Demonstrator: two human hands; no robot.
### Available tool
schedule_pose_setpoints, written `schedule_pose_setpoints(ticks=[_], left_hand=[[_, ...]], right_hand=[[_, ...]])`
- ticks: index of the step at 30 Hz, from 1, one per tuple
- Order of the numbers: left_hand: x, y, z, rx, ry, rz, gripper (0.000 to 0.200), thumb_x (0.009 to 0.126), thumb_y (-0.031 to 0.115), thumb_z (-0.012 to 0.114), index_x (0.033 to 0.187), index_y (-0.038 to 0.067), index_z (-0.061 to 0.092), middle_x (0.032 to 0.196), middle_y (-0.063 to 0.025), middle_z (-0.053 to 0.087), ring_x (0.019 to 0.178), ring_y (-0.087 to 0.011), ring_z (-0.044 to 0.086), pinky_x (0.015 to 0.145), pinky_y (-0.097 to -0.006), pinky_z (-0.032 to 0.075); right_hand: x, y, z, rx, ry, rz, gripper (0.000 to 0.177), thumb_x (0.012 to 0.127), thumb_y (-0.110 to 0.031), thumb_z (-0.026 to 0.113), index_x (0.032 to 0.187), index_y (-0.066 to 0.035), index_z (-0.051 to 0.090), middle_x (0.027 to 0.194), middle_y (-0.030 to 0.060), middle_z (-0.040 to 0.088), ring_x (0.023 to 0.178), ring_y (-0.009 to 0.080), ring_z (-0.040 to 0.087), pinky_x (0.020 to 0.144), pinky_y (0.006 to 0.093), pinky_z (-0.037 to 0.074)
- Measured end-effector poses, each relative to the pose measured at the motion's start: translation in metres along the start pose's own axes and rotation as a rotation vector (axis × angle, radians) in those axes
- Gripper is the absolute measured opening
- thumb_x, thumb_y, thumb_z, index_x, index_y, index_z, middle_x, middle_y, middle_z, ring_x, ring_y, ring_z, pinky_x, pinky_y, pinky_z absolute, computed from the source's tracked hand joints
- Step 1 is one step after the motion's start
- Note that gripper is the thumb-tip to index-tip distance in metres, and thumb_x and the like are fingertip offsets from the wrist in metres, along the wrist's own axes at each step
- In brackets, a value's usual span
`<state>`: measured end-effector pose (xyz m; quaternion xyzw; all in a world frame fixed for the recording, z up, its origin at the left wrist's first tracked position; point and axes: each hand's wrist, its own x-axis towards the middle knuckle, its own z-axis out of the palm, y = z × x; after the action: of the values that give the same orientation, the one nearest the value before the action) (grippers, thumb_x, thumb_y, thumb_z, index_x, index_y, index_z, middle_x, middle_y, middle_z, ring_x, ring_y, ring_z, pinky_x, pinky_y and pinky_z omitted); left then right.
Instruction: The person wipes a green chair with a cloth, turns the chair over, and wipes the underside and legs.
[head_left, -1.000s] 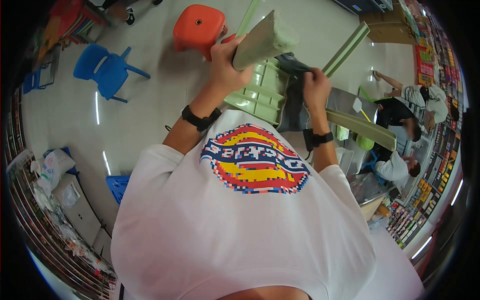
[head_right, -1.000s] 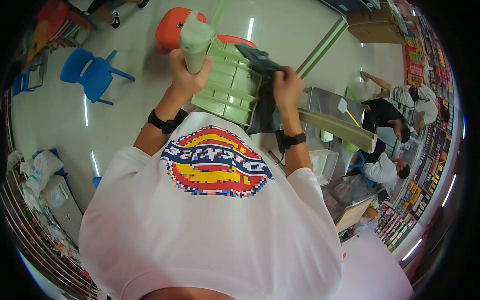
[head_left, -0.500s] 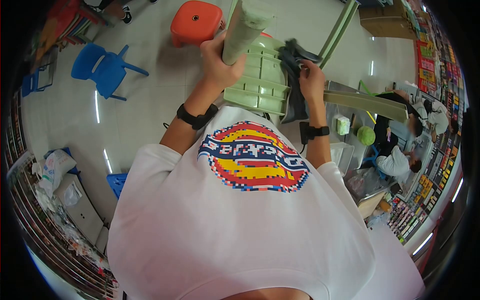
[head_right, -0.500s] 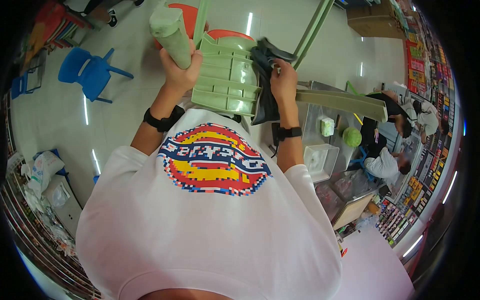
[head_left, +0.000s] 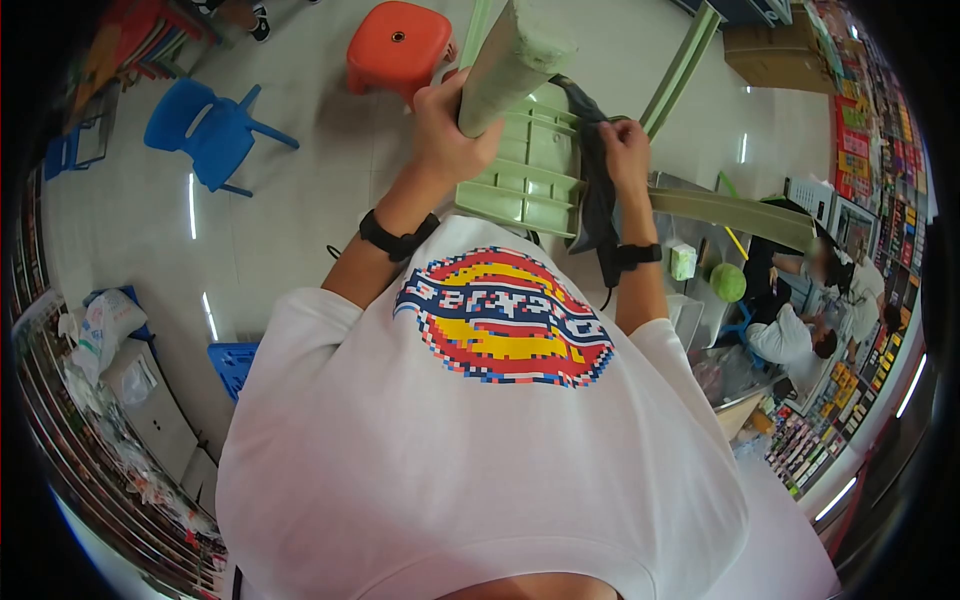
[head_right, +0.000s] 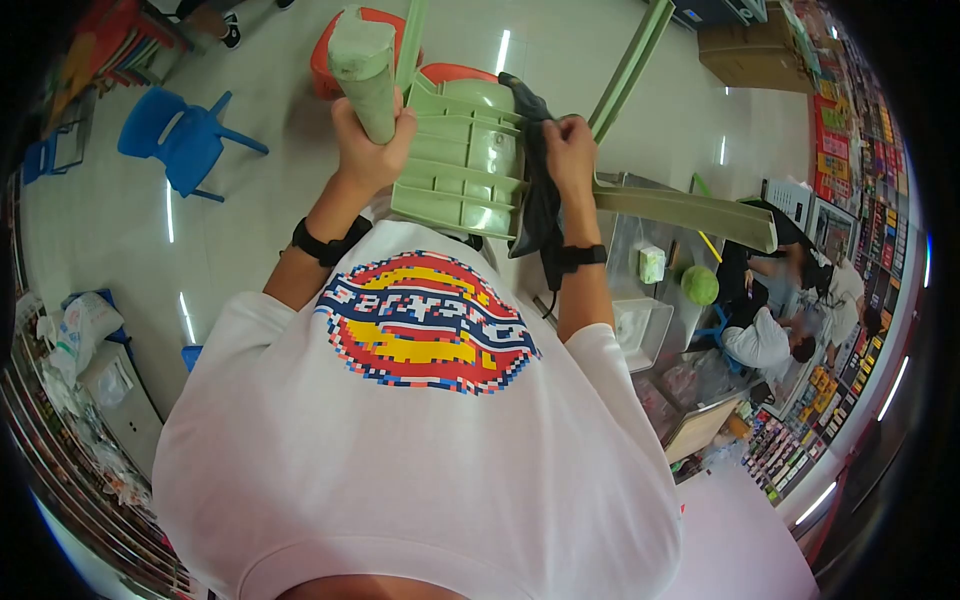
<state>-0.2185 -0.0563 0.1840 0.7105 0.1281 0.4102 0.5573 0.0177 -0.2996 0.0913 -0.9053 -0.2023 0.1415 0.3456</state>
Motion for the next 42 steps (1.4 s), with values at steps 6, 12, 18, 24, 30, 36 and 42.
schedule_pose_setpoints(ticks=[6, 12, 18, 24, 30, 36, 42], left_hand=[[0.009, 0.008, 0.004, -0.071, 0.04, 0.015, 0.021, 0.08, -0.006, 0.063, 0.067, 0.002, 0.049, 0.058, 0.0012, 0.048, 0.053, -0.0082, 0.044, 0.05, -0.0288, 0.035], [0.005, 0.004, 0.007, -0.071, -0.015, -0.041, 0.029, 0.077, -0.001, 0.065, 0.106, -0.002, 0.069, 0.069, -0.0108, 0.062, 0.058, -0.017, 0.056, 0.059, -0.0295, 0.048], [0.008, 0.005, 0.006, -0.048, -0.012, 0.003, 0.027, 0.078, 0.0, 0.065, 0.105, -0.001, 0.069, 0.07, -0.0124, 0.062, 0.057, -0.019, 0.057, 0.06, -0.0298, 0.048], [0.007, 0.005, 0.01, -0.056, -0.05, -0.019, 0.022, 0.076, 0.001, 0.066, 0.098, 0.0, 0.068, 0.07, -0.0143, 0.062, 0.058, -0.0258, 0.06, 0.059, -0.0305, 0.049], [0.011, 0.0, 0.012, 0.045, 0.007, 0.046, 0.024, 0.073, 0.001, 0.064, 0.097, 0.001, 0.068, 0.07, -0.0165, 0.061, 0.058, -0.0339, 0.06, 0.058, -0.0335, 0.049], [0.012, 0.004, 0.011, 0.092, -0.002, 0.059, 0.026, 0.073, 0.001, 0.064, 0.099, 0.0, 0.068, 0.071, -0.0174, 0.063, 0.062, -0.0371, 0.063, 0.058, -0.0349, 0.05], [0.011, 0.0, 0.015, -0.001, 0.01, -0.036, 0.023, 0.076, -0.001, 0.064, 0.098, -0.001, 0.069, 0.067, -0.0153, 0.062, 0.056, -0.0284, 0.061, 0.057, -0.0322, 0.049]], right_hand=[[-0.016, -0.075, -0.03, 0.469, 0.784, -0.091, 0.024, 0.106, -0.024, 0.06, 0.104, 0.0, 0.054, 0.087, 0.0092, 0.059, 0.077, 0.0193, 0.054, 0.072, 0.0363, 0.048], [-0.033, -0.086, -0.03, -0.124, 0.476, -0.454, 0.012, 0.105, -0.01, 0.053, 0.112, 0.0, 0.054, 0.093, 0.0168, 0.065, 0.085, 0.0346, 0.062, 0.079, 0.0415, 0.051], [-0.031, -0.037, -0.012, -0.224, -0.083, -0.444, 0.03, 0.096, -0.001, 0.056, 0.126, -0.003, 0.056, 0.109, 0.022, 0.07, 0.101, 0.0442, 0.063, 0.087, 0.048, 0.051], [-0.033, -0.038, -0.01, -0.101, -0.138, -0.357, 0.053, 0.092, -0.004, 0.057, 0.145, -0.005, 0.05, 0.112, 0.0177, 0.069, 0.108, 0.0368, 0.063, 0.095, 0.0486, 0.048], [-0.046, -0.044, -0.009, -0.637, -0.098, -0.442, 0.068, 0.091, -0.016, 0.063, 0.152, 0.006, 0.042, 0.112, 0.0153, 0.069, 0.112, 0.0331, 0.063, 0.097, 0.05, 0.046], [-0.054, -0.042, -0.007, -0.663, -0.014, -0.516, 0.068, 0.09, -0.015, 0.063, 0.151, 0.006, 0.043, 0.107, 0.0194, 0.068, 0.107, 0.0355, 0.063, 0.092, 0.0511, 0.047], [-0.037, -0.034, 0.004, -0.332, -0.042, -0.347, 0.067, 0.088, -0.01, 0.066, 0.151, 0.001, 0.046, 0.114, 0.0226, 0.069, 0.1, 0.0402, 0.066, 0.086, 0.049, 0.053]])
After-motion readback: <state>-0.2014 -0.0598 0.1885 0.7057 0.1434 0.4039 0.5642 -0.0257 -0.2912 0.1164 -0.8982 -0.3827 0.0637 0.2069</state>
